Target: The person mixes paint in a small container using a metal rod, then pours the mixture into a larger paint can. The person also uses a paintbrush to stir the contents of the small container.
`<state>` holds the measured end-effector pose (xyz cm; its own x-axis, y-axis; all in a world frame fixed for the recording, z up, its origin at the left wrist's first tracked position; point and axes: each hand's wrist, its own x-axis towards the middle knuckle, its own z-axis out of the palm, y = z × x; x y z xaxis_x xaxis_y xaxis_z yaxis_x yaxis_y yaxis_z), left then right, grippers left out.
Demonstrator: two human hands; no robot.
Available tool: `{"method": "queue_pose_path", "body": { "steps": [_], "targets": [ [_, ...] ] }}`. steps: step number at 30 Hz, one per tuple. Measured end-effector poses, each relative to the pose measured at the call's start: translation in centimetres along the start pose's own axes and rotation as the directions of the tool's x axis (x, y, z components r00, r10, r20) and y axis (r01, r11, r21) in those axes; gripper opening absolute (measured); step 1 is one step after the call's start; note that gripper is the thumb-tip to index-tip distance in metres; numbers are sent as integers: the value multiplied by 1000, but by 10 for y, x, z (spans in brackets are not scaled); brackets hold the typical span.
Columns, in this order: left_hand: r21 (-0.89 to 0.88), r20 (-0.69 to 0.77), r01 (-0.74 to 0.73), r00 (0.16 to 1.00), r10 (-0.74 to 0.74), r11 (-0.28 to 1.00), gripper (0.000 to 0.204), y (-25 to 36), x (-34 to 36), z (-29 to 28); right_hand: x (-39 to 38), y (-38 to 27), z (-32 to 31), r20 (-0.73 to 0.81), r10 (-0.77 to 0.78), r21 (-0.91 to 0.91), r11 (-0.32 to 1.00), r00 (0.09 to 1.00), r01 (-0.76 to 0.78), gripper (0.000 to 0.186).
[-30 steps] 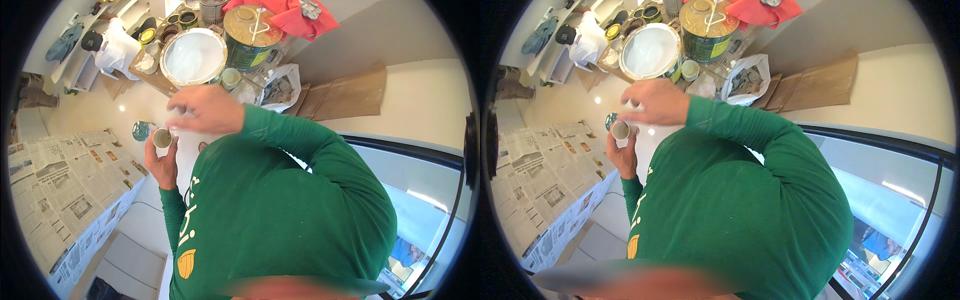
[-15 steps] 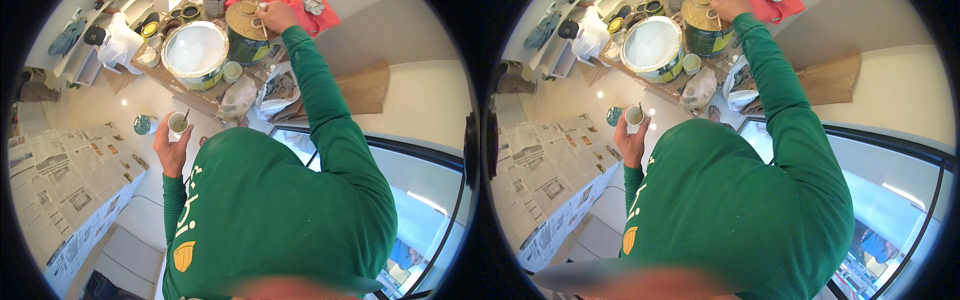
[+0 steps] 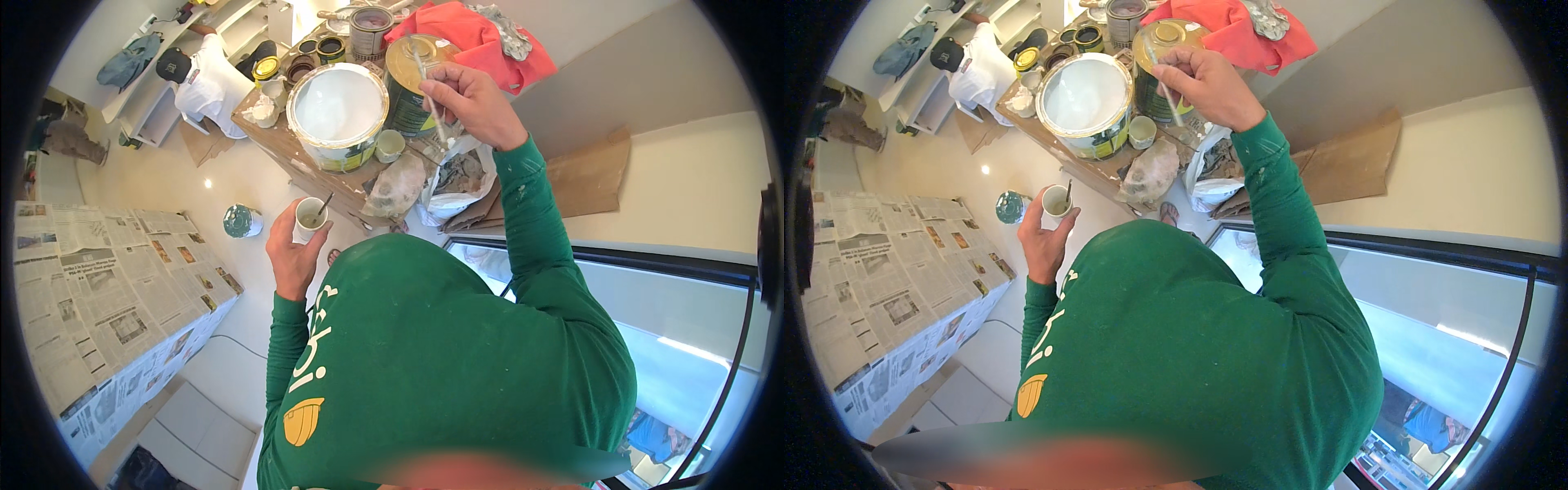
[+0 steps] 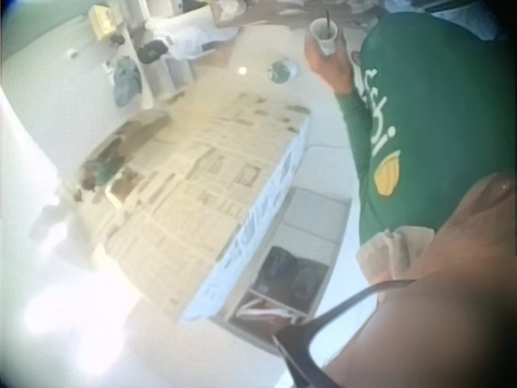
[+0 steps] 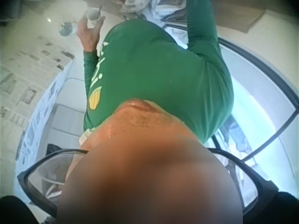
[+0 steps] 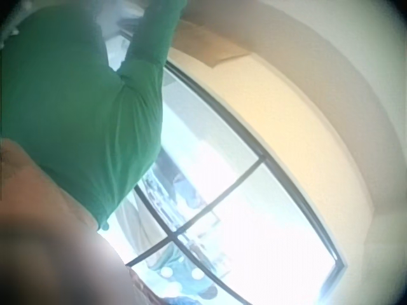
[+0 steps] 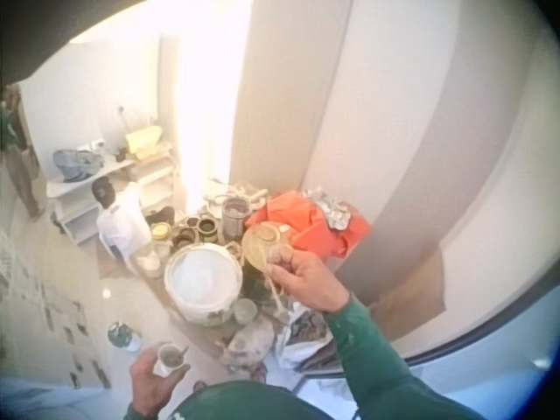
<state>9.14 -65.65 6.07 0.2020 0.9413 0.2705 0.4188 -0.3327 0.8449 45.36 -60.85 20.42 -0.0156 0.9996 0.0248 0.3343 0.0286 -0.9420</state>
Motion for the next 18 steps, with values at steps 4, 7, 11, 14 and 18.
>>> {"method": "queue_pose_path", "body": {
  "steps": [4, 7, 11, 14, 18],
  "targets": [
    [24, -27, 6, 1000, -5, 1000, 54, -6, 0, -1, -22, -31, 28, 44, -60, -273, 959, 997, 70, 25],
    [65, -32, 36, 999, -34, 997, 53, -9, -3, 0, -31, -53, 58, 352, -330, -517, 711, 876, 476, 26],
    [67, -20, 47, 999, -46, 997, 52, -8, -5, 0, -38, -67, 107, 598, -285, -690, 293, 749, 662, 12],
    [76, 2, 19, 1000, -19, 997, 53, -8, -5, 3, -36, -70, 144, 641, -151, -705, 271, 753, 655, 13],
    [34, 21, 67, 997, -68, 997, 55, -14, -12, 2, -36, -63, 158, 563, -457, -712, 154, 688, 685, 15]
  ]
}}
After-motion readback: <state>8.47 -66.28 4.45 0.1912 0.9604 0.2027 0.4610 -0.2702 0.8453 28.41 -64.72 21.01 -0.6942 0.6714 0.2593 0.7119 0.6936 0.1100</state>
